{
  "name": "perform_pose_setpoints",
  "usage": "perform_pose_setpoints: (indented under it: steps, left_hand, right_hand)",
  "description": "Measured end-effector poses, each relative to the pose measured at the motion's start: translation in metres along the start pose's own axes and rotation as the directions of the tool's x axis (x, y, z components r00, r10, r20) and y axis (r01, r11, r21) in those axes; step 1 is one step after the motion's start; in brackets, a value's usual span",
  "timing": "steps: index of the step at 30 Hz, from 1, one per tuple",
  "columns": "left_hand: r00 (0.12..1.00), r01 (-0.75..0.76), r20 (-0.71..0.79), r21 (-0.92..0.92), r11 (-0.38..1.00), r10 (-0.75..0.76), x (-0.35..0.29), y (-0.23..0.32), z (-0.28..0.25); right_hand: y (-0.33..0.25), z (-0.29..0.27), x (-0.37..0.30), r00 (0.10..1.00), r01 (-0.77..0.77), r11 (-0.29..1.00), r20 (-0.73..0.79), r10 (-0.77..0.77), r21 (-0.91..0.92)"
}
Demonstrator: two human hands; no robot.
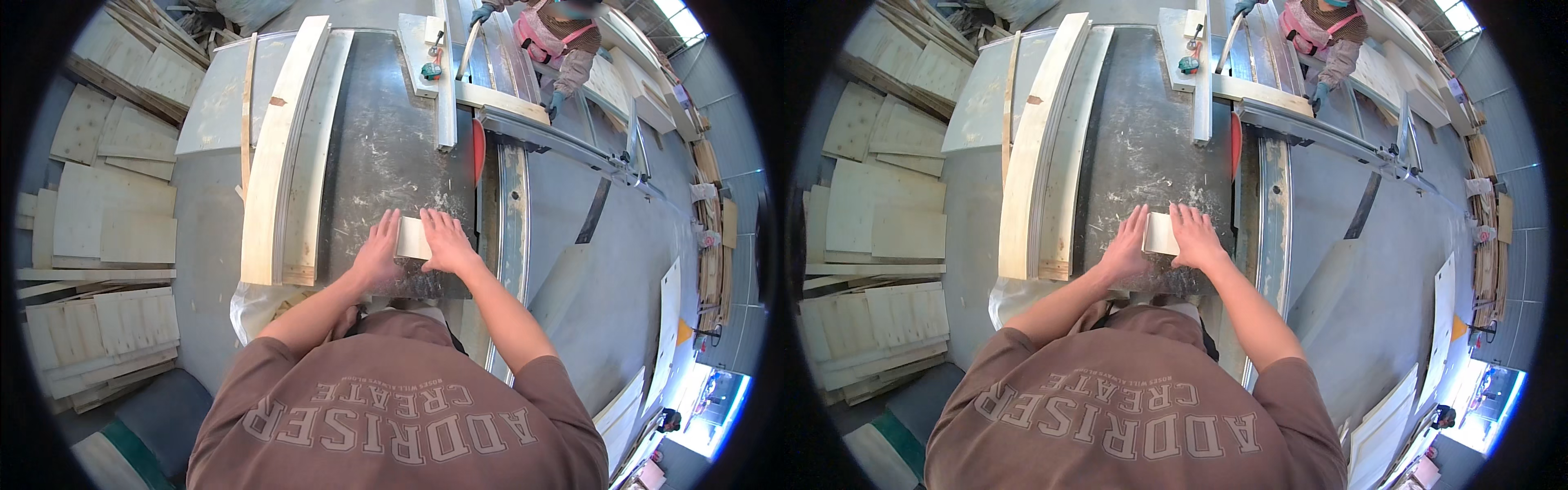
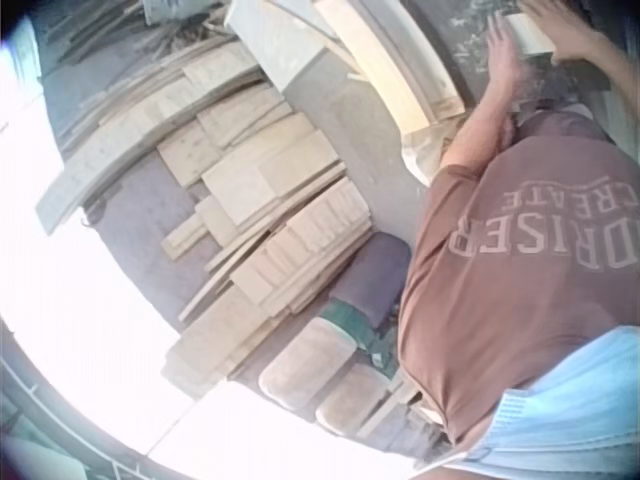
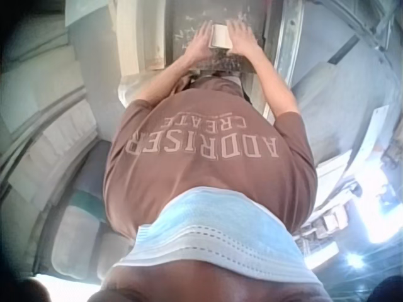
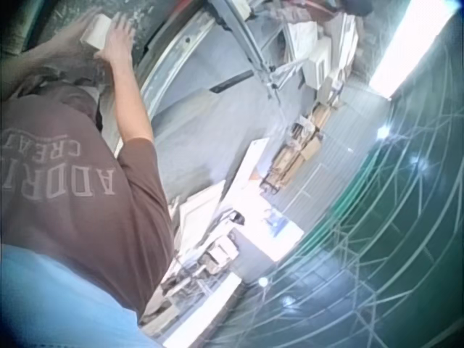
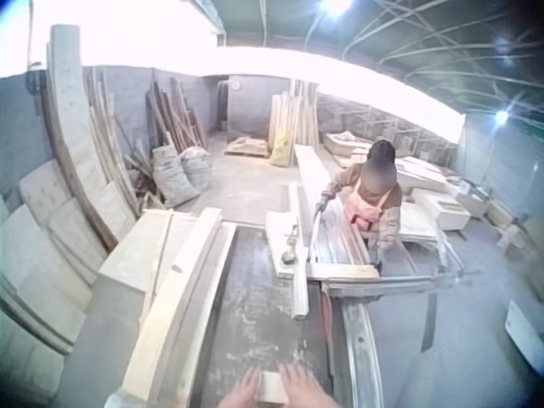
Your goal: The person repeatedly picks up small rectangular wooden blocks, places them on a table saw, and pushes them through the blade to cut them. The person then collects the cut pieces and places them into a white bag. Another person is visible in the background also working with wood.
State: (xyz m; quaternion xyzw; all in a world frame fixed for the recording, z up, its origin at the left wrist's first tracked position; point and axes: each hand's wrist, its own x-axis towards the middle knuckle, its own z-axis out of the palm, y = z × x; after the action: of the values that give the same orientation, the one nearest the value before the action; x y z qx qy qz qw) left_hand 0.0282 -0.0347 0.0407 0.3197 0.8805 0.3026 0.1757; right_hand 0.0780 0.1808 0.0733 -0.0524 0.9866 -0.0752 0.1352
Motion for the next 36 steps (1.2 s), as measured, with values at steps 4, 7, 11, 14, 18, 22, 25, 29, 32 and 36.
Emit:
perform_pose_setpoints:
  steps: [4,7,11,14,18,22,25,29,32,36]
  left_hand:
    - [0.991,-0.107,0.083,0.076,0.991,0.101,0.024,-0.015,-0.001]
    - [0.992,-0.108,0.076,0.066,0.992,0.103,0.029,-0.024,0.004]
    - [0.992,-0.090,0.087,0.046,0.995,0.086,0.026,-0.022,-0.003]
    - [0.991,-0.091,0.104,0.074,0.993,0.083,0.025,-0.021,-0.007]
    - [0.988,-0.100,0.130,0.093,0.991,0.087,0.027,-0.024,-0.004]
    - [0.988,-0.133,0.099,0.162,0.978,0.118,0.032,-0.024,0.004]
    - [0.984,-0.179,0.048,0.257,0.950,0.173,0.026,0.011,-0.012]
    - [0.981,-0.172,0.141,0.352,0.920,0.130,0.032,0.013,-0.008]
    - [0.986,-0.110,0.159,0.425,0.898,0.046,0.038,0.008,0.004]
    - [0.985,-0.093,0.171,0.430,0.898,0.021,0.041,0.010,0.008]
  right_hand:
    - [0.001,0.003,0.006,0.999,0.023,0.999,0.045,-0.025,0.029]
    - [0.000,-0.004,0.007,0.998,0.053,0.997,0.041,-0.056,0.061]
    - [0.002,-0.009,0.008,0.996,0.052,0.993,0.070,-0.060,0.106]
    - [0.000,-0.006,0.007,0.997,0.054,0.995,0.050,-0.059,0.086]
    - [-0.001,0.003,0.005,0.998,0.043,0.999,0.055,-0.044,0.031]
    - [-0.003,0.016,0.007,0.999,0.035,0.999,-0.006,-0.035,0.016]
    - [0.002,0.023,0.007,1.000,0.012,1.000,0.010,-0.012,0.019]
    - [0.000,0.015,0.009,0.999,-0.008,0.998,0.049,0.004,0.065]
    - [-0.001,0.013,0.011,0.999,0.001,0.995,0.039,-0.005,0.102]
    - [0.003,0.015,0.012,0.998,-0.012,0.993,0.063,0.004,0.119]
